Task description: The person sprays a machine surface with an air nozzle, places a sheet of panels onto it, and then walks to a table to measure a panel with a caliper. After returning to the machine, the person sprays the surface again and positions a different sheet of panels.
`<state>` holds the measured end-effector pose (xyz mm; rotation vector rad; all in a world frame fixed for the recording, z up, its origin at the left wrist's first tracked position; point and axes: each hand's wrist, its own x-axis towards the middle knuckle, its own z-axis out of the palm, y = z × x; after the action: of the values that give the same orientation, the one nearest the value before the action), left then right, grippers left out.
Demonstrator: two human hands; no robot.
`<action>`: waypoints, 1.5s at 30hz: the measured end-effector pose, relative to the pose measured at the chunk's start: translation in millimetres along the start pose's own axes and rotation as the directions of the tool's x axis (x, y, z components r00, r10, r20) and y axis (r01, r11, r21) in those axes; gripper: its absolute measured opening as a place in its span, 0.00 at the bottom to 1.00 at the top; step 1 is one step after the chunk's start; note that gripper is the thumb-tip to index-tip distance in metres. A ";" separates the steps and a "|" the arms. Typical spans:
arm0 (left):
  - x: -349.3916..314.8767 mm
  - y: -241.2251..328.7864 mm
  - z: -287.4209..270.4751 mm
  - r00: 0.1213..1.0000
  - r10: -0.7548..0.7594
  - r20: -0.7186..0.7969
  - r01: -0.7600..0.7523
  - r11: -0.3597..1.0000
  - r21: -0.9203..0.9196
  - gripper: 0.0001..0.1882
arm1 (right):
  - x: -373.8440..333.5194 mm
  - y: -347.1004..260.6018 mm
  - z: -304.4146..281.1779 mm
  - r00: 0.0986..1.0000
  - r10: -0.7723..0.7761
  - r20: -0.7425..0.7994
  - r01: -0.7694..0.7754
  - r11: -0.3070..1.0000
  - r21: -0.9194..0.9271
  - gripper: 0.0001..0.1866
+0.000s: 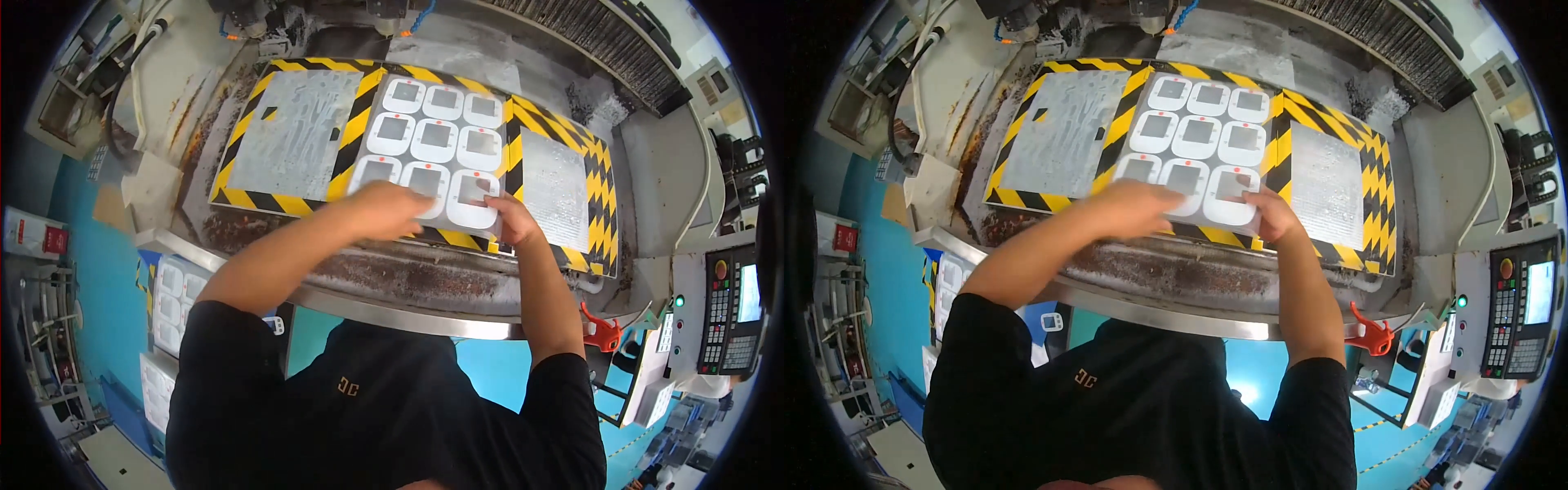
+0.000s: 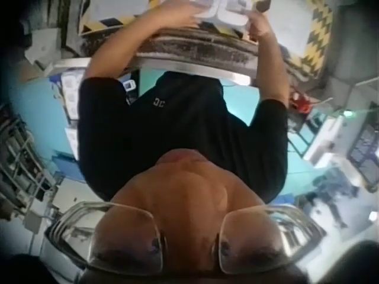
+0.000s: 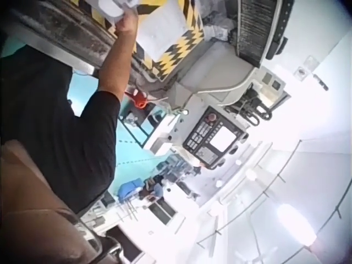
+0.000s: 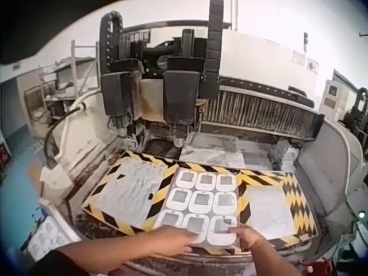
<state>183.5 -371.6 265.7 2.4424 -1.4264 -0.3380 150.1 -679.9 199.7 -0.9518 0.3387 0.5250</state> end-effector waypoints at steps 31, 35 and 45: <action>-27.0 -169.3 71.8 0.905 -0.376 0.200 0.357 0.926 0.124 0.41 | 50.6 34.9 -72.8 0.933 -0.187 -0.307 0.076 0.937 -0.340 0.18; -26.2 -169.4 71.6 0.907 -0.380 0.184 0.367 0.925 0.103 0.41 | 49.5 30.4 -67.5 0.943 -0.155 -0.293 0.064 0.953 -0.297 0.18; -29.1 -173.6 78.5 0.917 -0.364 0.164 0.344 0.928 0.140 0.41 | 49.2 32.2 -66.3 0.948 -0.140 -0.285 0.062 0.962 -0.266 0.17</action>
<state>282.4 -275.5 131.0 2.8254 -1.0819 -0.5991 169.5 -706.9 117.6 -1.2977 0.5019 0.3309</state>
